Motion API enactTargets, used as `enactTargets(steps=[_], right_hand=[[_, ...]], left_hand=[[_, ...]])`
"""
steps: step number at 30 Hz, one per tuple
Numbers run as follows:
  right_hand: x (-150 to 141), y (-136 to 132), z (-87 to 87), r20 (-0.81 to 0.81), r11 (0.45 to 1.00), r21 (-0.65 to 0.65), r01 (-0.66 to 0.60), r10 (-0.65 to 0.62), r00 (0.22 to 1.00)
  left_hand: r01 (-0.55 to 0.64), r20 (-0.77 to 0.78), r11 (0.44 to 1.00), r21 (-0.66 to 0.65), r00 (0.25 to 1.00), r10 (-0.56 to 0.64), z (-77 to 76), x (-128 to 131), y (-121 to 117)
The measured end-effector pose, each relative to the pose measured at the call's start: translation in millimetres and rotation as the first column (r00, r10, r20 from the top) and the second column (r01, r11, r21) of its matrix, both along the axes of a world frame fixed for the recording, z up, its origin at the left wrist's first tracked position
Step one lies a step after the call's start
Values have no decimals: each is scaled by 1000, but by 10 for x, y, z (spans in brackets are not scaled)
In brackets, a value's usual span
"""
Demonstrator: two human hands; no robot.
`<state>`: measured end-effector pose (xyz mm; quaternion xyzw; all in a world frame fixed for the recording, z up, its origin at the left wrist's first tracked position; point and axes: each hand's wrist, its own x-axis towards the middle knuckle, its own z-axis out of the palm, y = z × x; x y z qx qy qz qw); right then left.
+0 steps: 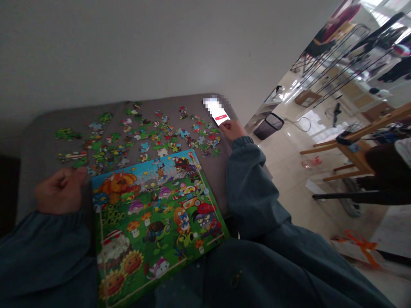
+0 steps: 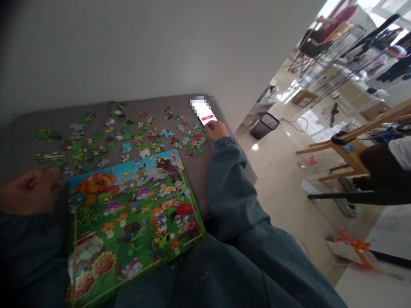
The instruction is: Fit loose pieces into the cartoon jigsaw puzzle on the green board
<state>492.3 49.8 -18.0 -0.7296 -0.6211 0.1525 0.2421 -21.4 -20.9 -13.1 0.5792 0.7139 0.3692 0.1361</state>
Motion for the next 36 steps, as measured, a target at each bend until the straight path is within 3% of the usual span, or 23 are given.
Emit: enactTargets(steps=[9, 19, 28, 36], right_hand=[[195, -111, 26, -63, 988, -127, -83, 75, 995], [161, -116, 56, -83, 960, -219, -173, 158, 984], [112, -224, 194, -106, 902, -320, -288, 268, 957], [61, -216, 204, -100, 823, -428, -374, 368, 925]], left_hand=[[42, -21, 996, -85, 999, -44, 131, 185, -106], [112, -63, 987, -114, 991, -120, 113, 184, -71], [146, -106, 981, -130, 981, -160, 96, 169, -72], [167, -133, 977, -135, 974, -185, 60, 146, -67]])
